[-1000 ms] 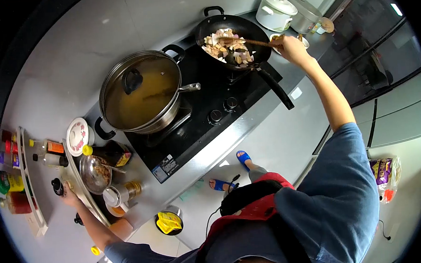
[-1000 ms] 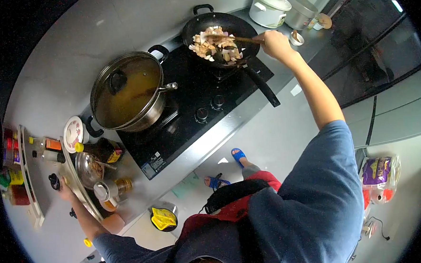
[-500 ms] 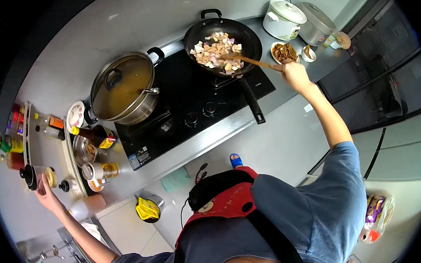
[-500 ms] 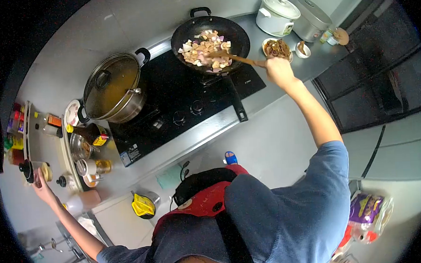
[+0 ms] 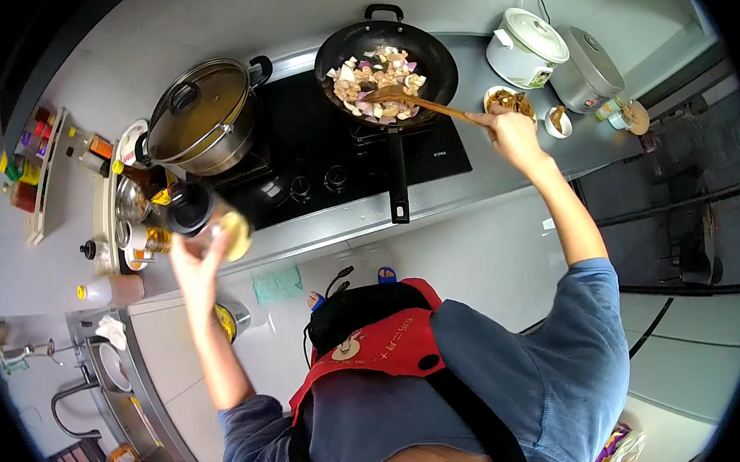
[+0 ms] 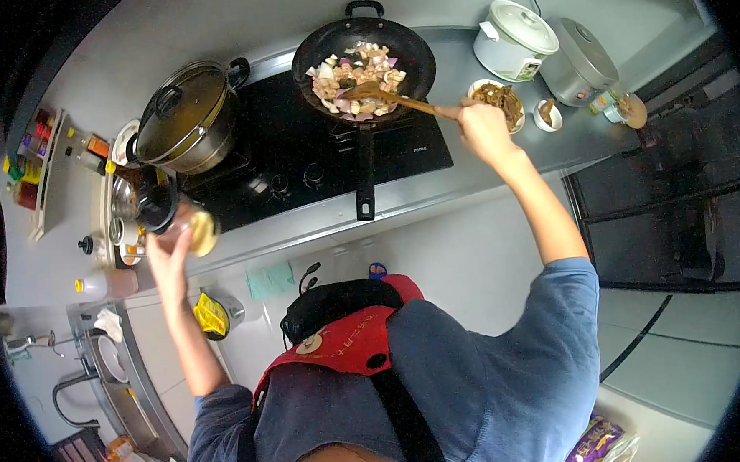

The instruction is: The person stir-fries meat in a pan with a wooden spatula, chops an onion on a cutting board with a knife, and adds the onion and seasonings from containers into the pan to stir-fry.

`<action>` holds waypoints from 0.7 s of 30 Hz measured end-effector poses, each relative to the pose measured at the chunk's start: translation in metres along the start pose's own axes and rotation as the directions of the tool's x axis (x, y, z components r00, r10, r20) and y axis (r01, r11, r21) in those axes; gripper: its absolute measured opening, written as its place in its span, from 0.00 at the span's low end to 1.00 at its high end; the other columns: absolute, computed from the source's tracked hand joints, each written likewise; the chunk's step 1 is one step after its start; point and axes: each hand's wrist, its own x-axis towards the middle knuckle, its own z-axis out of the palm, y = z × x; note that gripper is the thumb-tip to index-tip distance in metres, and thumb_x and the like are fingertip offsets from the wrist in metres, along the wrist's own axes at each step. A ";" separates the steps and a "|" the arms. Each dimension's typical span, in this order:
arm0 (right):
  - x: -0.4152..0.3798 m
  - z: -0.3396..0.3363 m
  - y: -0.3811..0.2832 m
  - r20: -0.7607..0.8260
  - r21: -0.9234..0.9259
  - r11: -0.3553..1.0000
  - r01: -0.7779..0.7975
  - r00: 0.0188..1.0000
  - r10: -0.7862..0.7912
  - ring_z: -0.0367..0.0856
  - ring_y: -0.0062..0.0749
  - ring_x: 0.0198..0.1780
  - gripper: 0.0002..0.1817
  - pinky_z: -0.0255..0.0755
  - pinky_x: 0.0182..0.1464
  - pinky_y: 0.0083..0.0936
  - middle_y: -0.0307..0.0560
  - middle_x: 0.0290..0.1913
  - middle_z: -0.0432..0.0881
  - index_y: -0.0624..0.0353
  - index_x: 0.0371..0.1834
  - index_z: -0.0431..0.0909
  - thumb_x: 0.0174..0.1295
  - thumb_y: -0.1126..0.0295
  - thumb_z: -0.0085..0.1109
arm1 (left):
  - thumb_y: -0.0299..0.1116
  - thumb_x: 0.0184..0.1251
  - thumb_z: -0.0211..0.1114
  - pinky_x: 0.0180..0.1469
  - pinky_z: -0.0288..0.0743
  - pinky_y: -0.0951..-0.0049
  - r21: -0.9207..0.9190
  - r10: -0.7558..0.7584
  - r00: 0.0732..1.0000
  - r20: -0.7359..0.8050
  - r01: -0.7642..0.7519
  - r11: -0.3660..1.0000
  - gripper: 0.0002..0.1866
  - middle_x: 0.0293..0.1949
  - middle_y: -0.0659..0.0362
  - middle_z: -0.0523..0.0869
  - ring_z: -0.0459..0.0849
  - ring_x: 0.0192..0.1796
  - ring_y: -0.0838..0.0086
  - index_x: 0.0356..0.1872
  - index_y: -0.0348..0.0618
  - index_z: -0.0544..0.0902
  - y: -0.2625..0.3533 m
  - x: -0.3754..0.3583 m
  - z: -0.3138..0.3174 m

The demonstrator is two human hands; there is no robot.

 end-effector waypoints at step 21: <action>0.051 -0.050 -0.211 -0.198 0.871 0.437 0.224 0.975 -0.104 0.64 0.20 0.19 0.18 0.60 0.22 0.17 0.36 0.19 0.69 0.58 0.43 0.77 0.49 0.70 0.69 | 0.30 0.34 0.74 0.52 0.69 0.65 0.185 0.446 0.884 0.136 -0.465 0.865 0.34 0.44 0.56 0.76 0.76 0.49 0.63 0.51 0.42 0.76 0.015 -0.014 0.091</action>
